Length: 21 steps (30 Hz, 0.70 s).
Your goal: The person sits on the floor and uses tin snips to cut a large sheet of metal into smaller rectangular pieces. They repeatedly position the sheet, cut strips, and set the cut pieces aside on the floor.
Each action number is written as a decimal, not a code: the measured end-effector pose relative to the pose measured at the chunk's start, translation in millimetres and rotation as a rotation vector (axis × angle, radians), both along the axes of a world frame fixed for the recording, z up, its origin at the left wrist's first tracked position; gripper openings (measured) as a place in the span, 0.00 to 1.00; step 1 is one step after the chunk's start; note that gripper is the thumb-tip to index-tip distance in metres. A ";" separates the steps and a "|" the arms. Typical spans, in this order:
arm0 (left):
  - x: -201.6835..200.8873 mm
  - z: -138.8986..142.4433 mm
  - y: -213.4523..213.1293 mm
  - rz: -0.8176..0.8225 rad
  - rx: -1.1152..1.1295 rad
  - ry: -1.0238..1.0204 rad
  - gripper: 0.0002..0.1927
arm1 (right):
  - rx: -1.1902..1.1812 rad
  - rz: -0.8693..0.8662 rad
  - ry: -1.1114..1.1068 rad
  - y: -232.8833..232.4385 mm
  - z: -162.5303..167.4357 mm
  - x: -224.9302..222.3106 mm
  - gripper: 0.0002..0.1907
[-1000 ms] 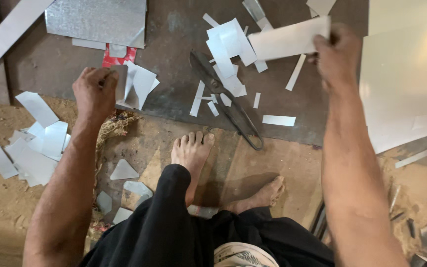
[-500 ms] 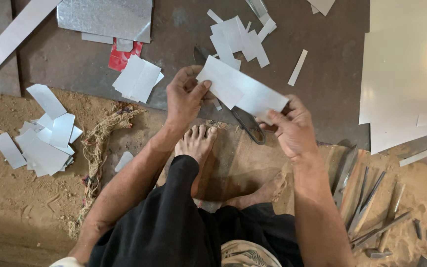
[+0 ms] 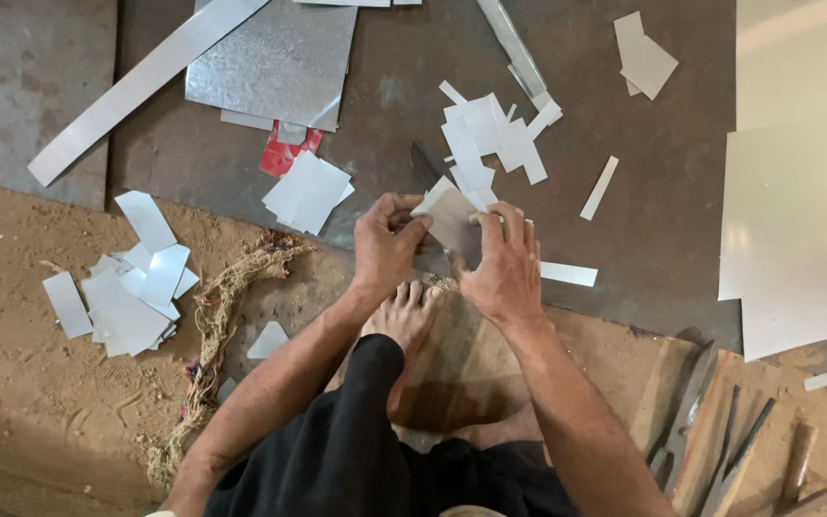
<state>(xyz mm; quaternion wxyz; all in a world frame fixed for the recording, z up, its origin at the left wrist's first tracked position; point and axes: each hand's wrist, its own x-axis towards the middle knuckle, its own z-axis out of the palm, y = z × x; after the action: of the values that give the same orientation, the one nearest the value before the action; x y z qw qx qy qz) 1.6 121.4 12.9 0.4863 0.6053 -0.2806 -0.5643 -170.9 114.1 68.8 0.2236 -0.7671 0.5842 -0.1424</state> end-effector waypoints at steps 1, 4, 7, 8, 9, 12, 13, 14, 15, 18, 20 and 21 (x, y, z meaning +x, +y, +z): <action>2.1 -0.2 -0.5 0.001 0.004 0.054 0.13 | 0.002 -0.015 -0.012 1.1 -0.2 0.3 0.30; 9.6 0.2 0.5 -0.043 0.034 0.111 0.12 | -0.080 0.027 -0.043 4.1 0.3 -3.4 0.29; 18.1 1.1 1.7 -0.135 0.049 0.227 0.17 | -0.059 0.079 -0.036 6.9 1.4 -5.6 0.28; 20.6 1.6 2.2 -0.166 0.051 0.283 0.20 | -0.059 0.098 -0.017 7.5 1.0 -5.1 0.28; 22.3 1.9 2.6 -0.220 0.146 0.349 0.17 | -0.059 0.119 0.002 8.0 0.3 -4.7 0.29; 26.3 0.8 1.7 -0.313 0.372 0.440 0.15 | -0.285 0.158 0.123 9.7 -5.5 -5.8 0.34; 29.1 -0.6 0.4 -0.298 0.408 0.400 0.16 | -0.399 0.168 0.175 11.5 -8.4 -7.9 0.36; 32.2 -2.9 -1.2 -0.285 0.442 0.359 0.17 | -0.291 0.147 0.162 13.9 -11.4 -12.5 0.36; 35.6 -6.8 -7.2 -0.174 0.398 0.423 0.16 | -0.188 0.126 0.149 15.0 -14.2 -20.4 0.36; 54.2 -22.5 -23.0 0.122 0.261 0.540 0.14 | 0.200 0.031 0.303 28.5 -24.0 -40.4 0.38; 69.0 -34.7 -34.5 0.235 0.156 0.526 0.12 | 0.387 -0.024 0.378 34.2 -31.3 -49.4 0.36; 74.9 -41.9 -39.4 0.267 0.132 0.541 0.12 | 0.445 -0.040 0.372 36.4 -34.8 -53.2 0.33</action>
<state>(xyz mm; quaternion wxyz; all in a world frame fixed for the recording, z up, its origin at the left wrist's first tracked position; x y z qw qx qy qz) 76.5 82.0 -29.0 0.5728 0.4950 -0.0218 -0.6530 -224.1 150.5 34.0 0.2725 -0.7006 0.6469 0.1278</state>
